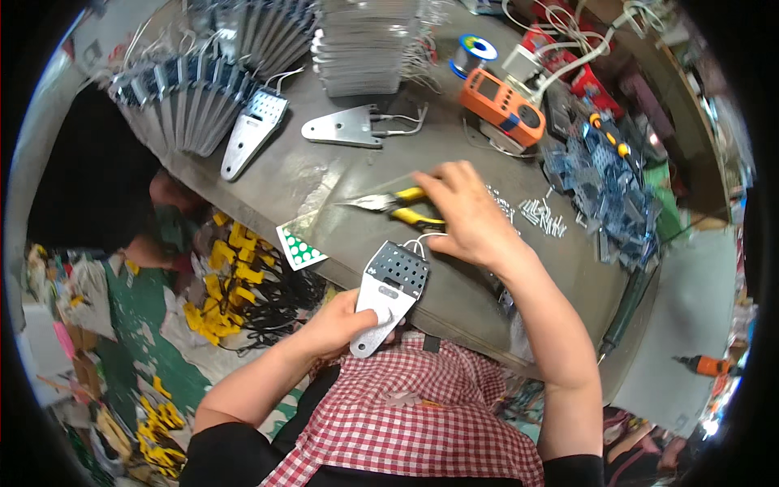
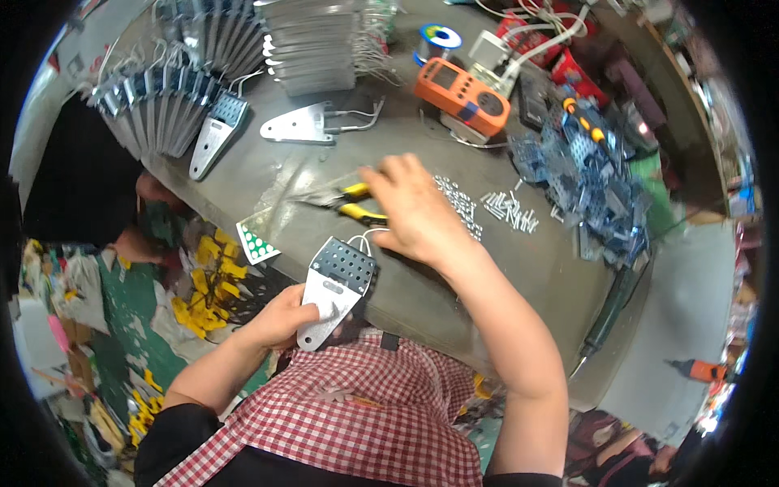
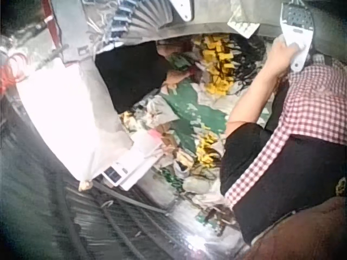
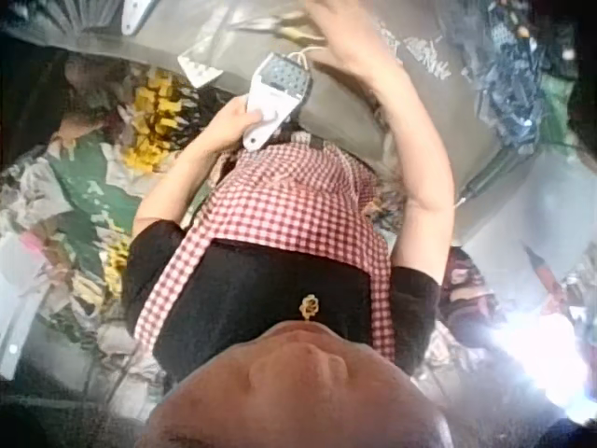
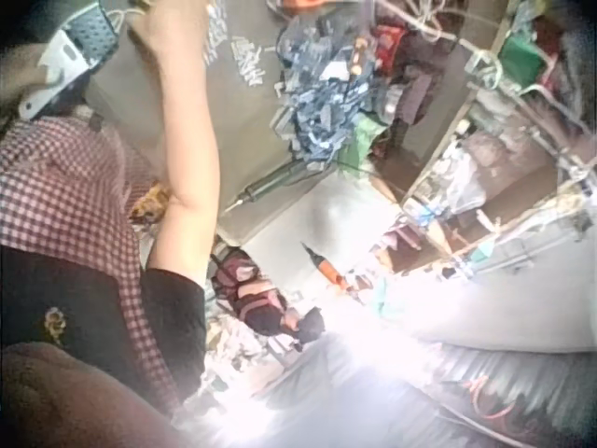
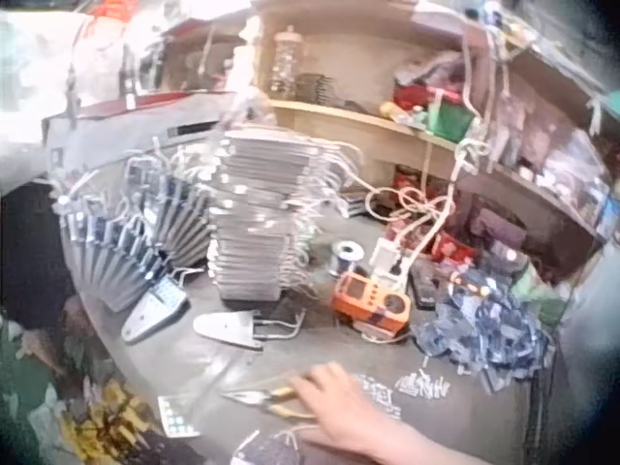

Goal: Assembling metal brackets and plates using an electric screwdriver, screws, and pliers.

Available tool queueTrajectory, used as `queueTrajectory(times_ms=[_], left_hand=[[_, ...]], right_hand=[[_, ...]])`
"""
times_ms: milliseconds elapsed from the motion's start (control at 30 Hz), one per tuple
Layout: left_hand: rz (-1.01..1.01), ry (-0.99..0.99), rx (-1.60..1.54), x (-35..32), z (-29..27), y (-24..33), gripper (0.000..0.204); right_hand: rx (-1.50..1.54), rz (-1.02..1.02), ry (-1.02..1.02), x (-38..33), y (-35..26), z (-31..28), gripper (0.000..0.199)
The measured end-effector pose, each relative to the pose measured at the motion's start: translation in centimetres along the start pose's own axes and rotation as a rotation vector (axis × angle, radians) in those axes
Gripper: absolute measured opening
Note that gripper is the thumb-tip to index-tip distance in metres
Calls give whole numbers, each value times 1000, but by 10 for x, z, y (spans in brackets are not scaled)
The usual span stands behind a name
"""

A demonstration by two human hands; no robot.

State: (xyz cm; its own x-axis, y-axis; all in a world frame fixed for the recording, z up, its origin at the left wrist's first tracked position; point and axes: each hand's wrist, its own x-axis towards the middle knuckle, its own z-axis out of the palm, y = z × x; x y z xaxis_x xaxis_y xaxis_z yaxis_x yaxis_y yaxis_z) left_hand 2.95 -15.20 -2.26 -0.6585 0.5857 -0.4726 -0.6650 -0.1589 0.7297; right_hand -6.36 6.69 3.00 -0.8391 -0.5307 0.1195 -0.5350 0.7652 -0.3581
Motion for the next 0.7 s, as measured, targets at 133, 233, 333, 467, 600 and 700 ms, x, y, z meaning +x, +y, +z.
queueTrajectory(times_ms=[133, 233, 333, 467, 600, 700], left_hand=[[-191, -110, -150, 5, -11, 3, 30], [-167, -113, -183, 3, -17, 0, 30], [-140, -110, -186, 6, -20, -3, 30], [-148, -95, -141, 9, -19, -4, 29], [-124, -125, -116, 10, -20, -6, 27], [-132, -142, -78, 11, -21, -4, 26]], right_hand=[[-6, 164, 2, -25, 2, -4, 59], [76, 341, 225, -38, -12, -9, 56], [438, 344, 522, -61, -41, -13, 67], [133, -44, 97, -61, -53, -12, 67], [243, 16, 457, -66, -60, -16, 68], [-38, 57, -176, -61, -55, -1, 70]])
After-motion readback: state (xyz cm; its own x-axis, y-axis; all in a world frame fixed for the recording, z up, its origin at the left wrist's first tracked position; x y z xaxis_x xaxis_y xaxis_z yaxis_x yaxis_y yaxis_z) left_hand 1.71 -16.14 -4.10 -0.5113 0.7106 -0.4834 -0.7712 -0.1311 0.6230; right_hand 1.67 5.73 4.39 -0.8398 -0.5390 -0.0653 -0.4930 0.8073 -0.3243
